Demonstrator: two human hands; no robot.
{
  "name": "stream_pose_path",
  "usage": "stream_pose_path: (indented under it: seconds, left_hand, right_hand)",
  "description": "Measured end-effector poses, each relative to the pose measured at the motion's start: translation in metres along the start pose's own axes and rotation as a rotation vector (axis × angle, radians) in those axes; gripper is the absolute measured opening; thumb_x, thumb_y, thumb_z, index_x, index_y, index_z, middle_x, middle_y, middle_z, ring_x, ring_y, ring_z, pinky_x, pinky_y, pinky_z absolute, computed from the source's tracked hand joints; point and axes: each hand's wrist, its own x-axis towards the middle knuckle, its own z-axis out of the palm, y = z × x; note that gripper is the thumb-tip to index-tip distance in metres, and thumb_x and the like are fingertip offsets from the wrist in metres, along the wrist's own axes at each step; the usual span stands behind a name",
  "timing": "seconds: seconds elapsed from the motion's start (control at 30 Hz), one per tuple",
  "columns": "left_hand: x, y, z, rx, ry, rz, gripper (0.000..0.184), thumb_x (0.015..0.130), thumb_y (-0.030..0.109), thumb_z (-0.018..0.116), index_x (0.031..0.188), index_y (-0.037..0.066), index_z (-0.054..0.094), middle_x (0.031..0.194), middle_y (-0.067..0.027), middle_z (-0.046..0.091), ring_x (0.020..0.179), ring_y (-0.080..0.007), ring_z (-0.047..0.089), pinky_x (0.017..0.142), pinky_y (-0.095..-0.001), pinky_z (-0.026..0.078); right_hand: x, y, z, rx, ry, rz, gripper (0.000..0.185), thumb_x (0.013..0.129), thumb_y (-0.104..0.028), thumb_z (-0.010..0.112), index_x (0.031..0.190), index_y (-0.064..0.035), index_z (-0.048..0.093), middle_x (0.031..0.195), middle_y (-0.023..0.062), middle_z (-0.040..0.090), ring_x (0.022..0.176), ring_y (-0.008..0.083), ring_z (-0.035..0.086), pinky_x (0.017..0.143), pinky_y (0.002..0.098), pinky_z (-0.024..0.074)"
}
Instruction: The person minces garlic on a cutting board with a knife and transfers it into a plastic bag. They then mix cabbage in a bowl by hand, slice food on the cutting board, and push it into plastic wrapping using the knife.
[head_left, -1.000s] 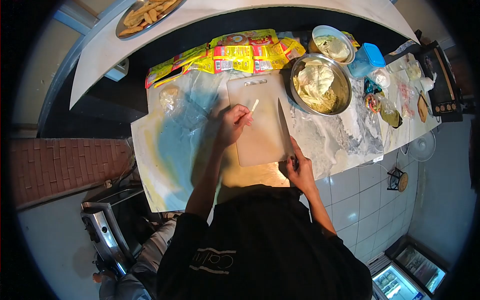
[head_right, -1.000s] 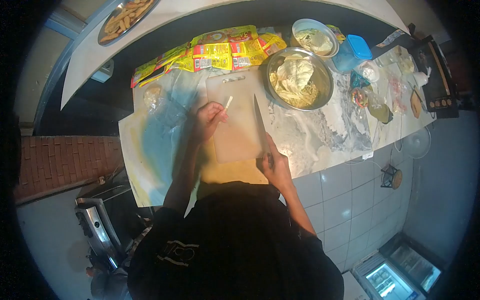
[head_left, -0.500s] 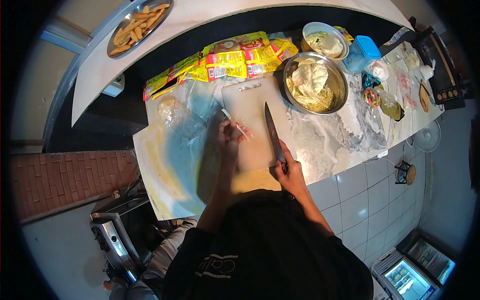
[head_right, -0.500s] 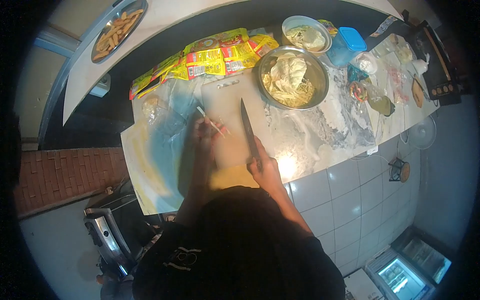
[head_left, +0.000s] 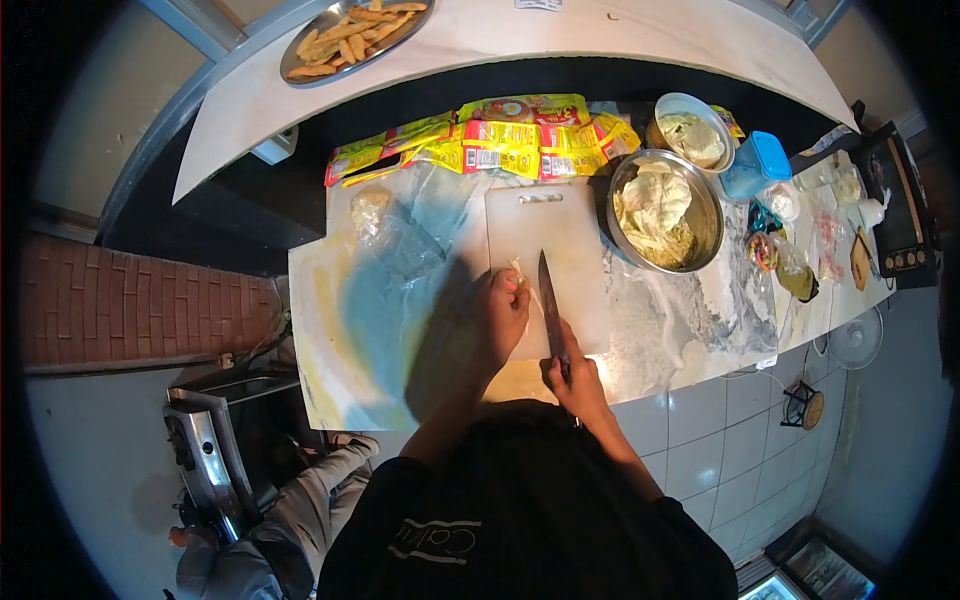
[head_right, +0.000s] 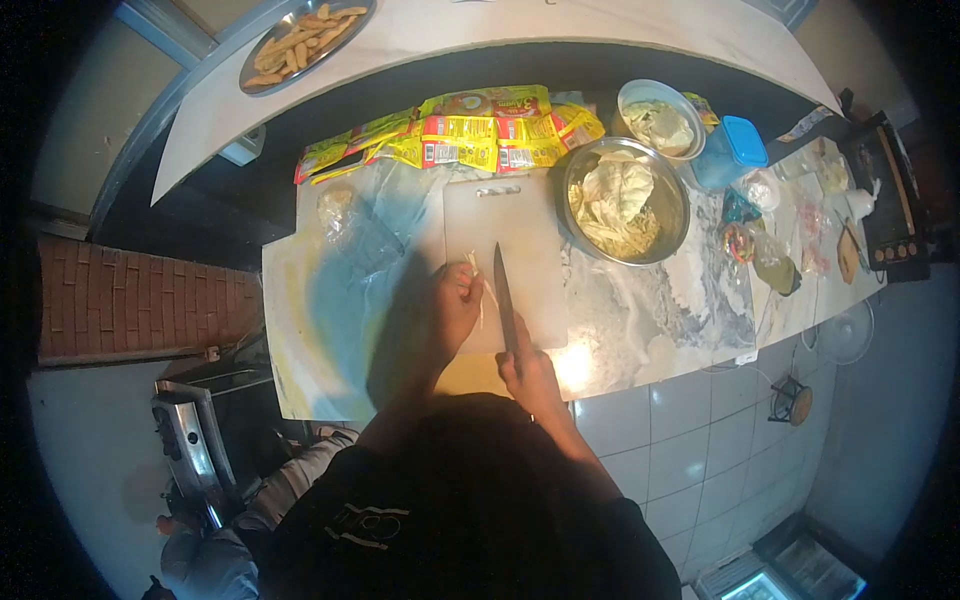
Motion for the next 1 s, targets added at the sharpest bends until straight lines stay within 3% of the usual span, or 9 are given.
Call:
stream_pose_path:
  seconds: [0.2, 0.3, 0.37, 0.43, 0.73, 0.87, 0.93, 0.97, 1.0]
  left_hand:
    - [0.002, 0.017, -0.004, 0.031, -0.091, -0.158, 0.018, 0.083, 0.009, 0.074, 0.094, 0.001, 0.062, 0.083, -0.0153, 0.063, 0.072, -0.0276, 0.067, 0.060, -0.0394, 0.052]
    - [0.008, 0.019, -0.007, 0.248, -0.087, 0.037, 0.018, 0.079, 0.007, 0.073, 0.093, 0.004, 0.062, 0.081, -0.0166, 0.063, 0.075, -0.0333, 0.066, 0.064, -0.0437, 0.052]
    - [0.010, 0.017, -0.003, 0.207, -0.070, 0.013, 0.017, 0.078, 0.006, 0.072, 0.090, 0.004, 0.061, 0.082, -0.0172, 0.063, 0.076, -0.0354, 0.066, 0.065, -0.0456, 0.052]
    - [0.011, 0.020, 0.000, 0.164, -0.061, -0.014, 0.017, 0.076, 0.005, 0.071, 0.088, 0.005, 0.060, 0.082, -0.0178, 0.063, 0.077, -0.0374, 0.065, 0.067, -0.0474, 0.051]
    - [0.012, 0.024, -0.011, -0.032, -0.113, -0.001, 0.019, 0.076, -0.002, 0.066, 0.094, 0.001, 0.066, 0.076, -0.0202, 0.065, 0.072, -0.0376, 0.067, 0.065, -0.0415, 0.053]
    - [0.011, 0.021, -0.016, 0.049, -0.171, -0.013, 0.023, 0.077, 0.001, 0.069, 0.100, -0.001, 0.069, 0.089, -0.0189, 0.070, 0.081, -0.0335, 0.070, 0.074, -0.0403, 0.055]
    - [0.012, 0.024, -0.014, 0.139, -0.159, 0.021, 0.023, 0.078, 0.003, 0.071, 0.101, -0.002, 0.070, 0.091, -0.0173, 0.072, 0.083, -0.0300, 0.072, 0.077, -0.0383, 0.057]
    - [0.014, 0.023, -0.013, 0.112, -0.159, 0.005, 0.023, 0.078, 0.003, 0.071, 0.101, -0.001, 0.070, 0.092, -0.0176, 0.072, 0.084, -0.0309, 0.071, 0.078, -0.0389, 0.056]
    - [0.013, 0.023, -0.013, 0.087, -0.162, -0.019, 0.023, 0.078, 0.003, 0.071, 0.101, -0.001, 0.071, 0.092, -0.0180, 0.071, 0.086, -0.0318, 0.071, 0.079, -0.0395, 0.056]
  right_hand:
    - [-0.005, -0.005, 0.002, 0.007, 0.009, 0.000, 0.070, 0.088, 0.000, 0.053, 0.153, -0.0091, 0.028, 0.089, 0.0284, 0.066, 0.076, 0.0464, 0.066, 0.068, 0.0478, 0.0526]
    - [-0.003, -0.008, -0.003, -0.004, 0.039, 0.037, 0.068, 0.088, 0.000, 0.053, 0.152, -0.0076, 0.030, 0.092, 0.0309, 0.065, 0.079, 0.0480, 0.066, 0.069, 0.0490, 0.0525]
    - [-0.003, -0.003, -0.004, -0.018, 0.066, 0.077, 0.067, 0.088, 0.000, 0.054, 0.151, -0.0070, 0.031, 0.093, 0.0321, 0.065, 0.080, 0.0486, 0.066, 0.069, 0.0495, 0.0524]
    - [-0.003, 0.005, -0.004, -0.008, 0.223, -0.050, 0.066, 0.088, -0.002, 0.055, 0.151, -0.0082, 0.035, 0.055, 0.0159, 0.054, 0.046, 0.0264, 0.055, 0.050, 0.0361, 0.0443]
    - [-0.004, 0.011, -0.005, -0.009, 0.267, -0.010, 0.065, 0.088, 0.000, 0.056, 0.150, -0.0067, 0.038, 0.055, 0.0143, 0.052, 0.046, 0.0200, 0.051, 0.049, 0.0336, 0.0424]
    - [0.001, -0.002, -0.008, 0.001, 0.242, -0.031, 0.064, 0.088, 0.000, 0.056, 0.150, -0.0077, 0.039, 0.057, 0.0150, 0.053, 0.047, 0.0212, 0.052, 0.050, 0.0338, 0.0425]
    - [0.003, -0.011, -0.013, -0.045, 0.162, 0.041, 0.064, 0.086, 0.001, 0.056, 0.147, -0.0063, 0.039, 0.092, 0.0309, 0.066, 0.082, 0.0485, 0.066, 0.073, 0.0499, 0.0530]
    - [0.008, -0.010, -0.013, -0.047, 0.159, 0.038, 0.064, 0.086, 0.001, 0.056, 0.147, -0.0063, 0.039, 0.092, 0.0309, 0.066, 0.082, 0.0485, 0.066, 0.073, 0.0499, 0.0530]
    - [0.011, -0.008, -0.012, -0.046, 0.197, -0.015, 0.064, 0.086, 0.000, 0.058, 0.148, -0.0080, 0.041, 0.075, 0.0238, 0.060, 0.065, 0.0374, 0.060, 0.063, 0.0428, 0.0496]
